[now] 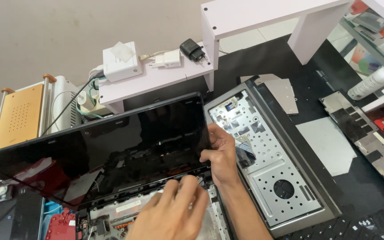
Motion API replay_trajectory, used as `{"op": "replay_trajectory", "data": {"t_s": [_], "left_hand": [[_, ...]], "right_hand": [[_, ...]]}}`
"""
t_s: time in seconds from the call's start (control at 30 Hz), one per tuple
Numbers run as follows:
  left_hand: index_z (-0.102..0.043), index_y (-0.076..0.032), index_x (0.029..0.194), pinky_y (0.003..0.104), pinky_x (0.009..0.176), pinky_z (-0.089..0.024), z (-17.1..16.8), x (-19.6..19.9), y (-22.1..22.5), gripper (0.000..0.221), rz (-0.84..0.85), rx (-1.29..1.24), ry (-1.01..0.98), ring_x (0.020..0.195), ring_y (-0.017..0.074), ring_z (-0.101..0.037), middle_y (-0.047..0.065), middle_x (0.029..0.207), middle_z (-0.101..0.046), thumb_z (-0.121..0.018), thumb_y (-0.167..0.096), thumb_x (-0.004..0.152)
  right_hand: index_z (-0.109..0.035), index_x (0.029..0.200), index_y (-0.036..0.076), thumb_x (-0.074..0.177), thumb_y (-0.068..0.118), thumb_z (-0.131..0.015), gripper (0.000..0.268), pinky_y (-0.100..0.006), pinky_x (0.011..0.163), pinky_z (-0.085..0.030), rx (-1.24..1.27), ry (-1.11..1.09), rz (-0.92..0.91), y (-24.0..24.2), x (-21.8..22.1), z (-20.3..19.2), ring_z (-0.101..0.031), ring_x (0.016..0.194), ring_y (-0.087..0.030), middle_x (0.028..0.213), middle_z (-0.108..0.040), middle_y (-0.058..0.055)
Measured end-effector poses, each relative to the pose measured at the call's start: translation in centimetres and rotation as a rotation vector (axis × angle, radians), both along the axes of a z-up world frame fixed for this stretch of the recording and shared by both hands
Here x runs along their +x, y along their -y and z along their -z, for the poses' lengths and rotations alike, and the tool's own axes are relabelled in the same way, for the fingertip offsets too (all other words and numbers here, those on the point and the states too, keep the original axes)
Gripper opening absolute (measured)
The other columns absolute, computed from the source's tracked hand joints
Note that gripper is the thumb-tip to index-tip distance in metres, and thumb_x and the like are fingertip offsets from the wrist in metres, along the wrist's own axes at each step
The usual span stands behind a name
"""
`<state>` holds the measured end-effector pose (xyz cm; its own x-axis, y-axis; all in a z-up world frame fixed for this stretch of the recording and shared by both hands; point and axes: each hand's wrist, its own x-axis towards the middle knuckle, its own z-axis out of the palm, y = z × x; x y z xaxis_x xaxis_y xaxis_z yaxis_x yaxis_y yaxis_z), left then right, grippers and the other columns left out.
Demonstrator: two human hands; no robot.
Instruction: The person works on a disassembled laptop at a repair bench, using a screwdriver to loosen and tighten screws along the hinge area while holding and repositioning the detached screen lid. They repeatedly lift, tilt, and align the screen assembly against the laptop base, working the screws on both sides of the hinge mount.
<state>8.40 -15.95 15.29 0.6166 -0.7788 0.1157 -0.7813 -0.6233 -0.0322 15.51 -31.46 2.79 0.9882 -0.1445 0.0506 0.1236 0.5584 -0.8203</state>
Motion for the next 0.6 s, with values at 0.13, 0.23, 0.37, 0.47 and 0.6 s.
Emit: {"op": "replay_trajectory", "data": {"t_s": [0.13, 0.23, 0.37, 0.47, 0.6], "left_hand": [[-0.072, -0.01, 0.102, 0.033, 0.068, -0.057, 2.3, 0.0, -5.0, 0.033, -0.094, -0.109, 0.188, 0.096, 0.0222, -0.067, 0.007, 0.104, -0.063, -0.067, -0.022, 0.072], [-0.076, -0.013, 0.096, 0.035, 0.068, -0.058, 5.8, -0.4, -9.0, 0.025, -0.337, -0.212, 0.036, 0.085, 0.0208, -0.068, 0.004, 0.093, -0.065, -0.075, -0.027, 0.075], [-0.08, -0.015, 0.087, 0.037, 0.07, -0.057, 13.5, -2.6, -15.5, 0.017, -0.614, -0.371, -0.106, 0.076, 0.0199, -0.069, 0.003, 0.081, -0.07, -0.079, -0.028, 0.077], [-0.077, -0.011, 0.085, 0.037, 0.076, -0.057, 19.1, -4.4, -19.2, 0.014, -0.664, -0.551, -0.094, 0.081, 0.0214, -0.071, 0.004, 0.082, -0.07, -0.074, -0.024, 0.082], [-0.073, -0.007, 0.088, 0.037, 0.085, -0.056, 19.8, -5.7, -18.5, 0.013, -0.755, -0.793, -0.086, 0.089, 0.0238, -0.072, 0.007, 0.088, -0.069, -0.07, -0.019, 0.089]], "right_hand": [[-0.064, 0.095, -0.001, 0.058, -0.017, -0.049, 0.043, -0.022, 0.053, -0.04, -0.003, 0.012, 0.002, 0.0, 0.0, 0.1, -0.056, 0.061, -0.008, 0.076, -0.068, -0.003], [-0.064, 0.095, -0.001, 0.057, -0.017, -0.05, 0.043, -0.022, 0.052, -0.041, -0.043, -0.001, 0.009, 0.0, 0.0, 0.2, -0.056, 0.061, -0.008, 0.075, -0.067, -0.003], [-0.063, 0.096, -0.001, 0.057, -0.017, -0.049, 0.044, -0.022, 0.054, -0.041, -0.014, 0.006, -0.004, -0.2, -0.1, 0.5, -0.056, 0.063, -0.009, 0.078, -0.067, -0.003], [-0.064, 0.102, -0.003, 0.058, -0.017, -0.049, 0.048, -0.023, 0.053, -0.041, -0.02, 0.008, 0.02, -0.5, 0.0, 0.3, -0.058, 0.066, -0.01, 0.081, -0.066, -0.004], [-0.062, 0.116, -0.004, 0.059, -0.015, -0.047, 0.06, -0.022, 0.064, -0.045, -0.131, -0.032, 0.066, -0.9, -0.2, -0.5, -0.062, 0.083, -0.013, 0.097, -0.068, -0.007]]}}
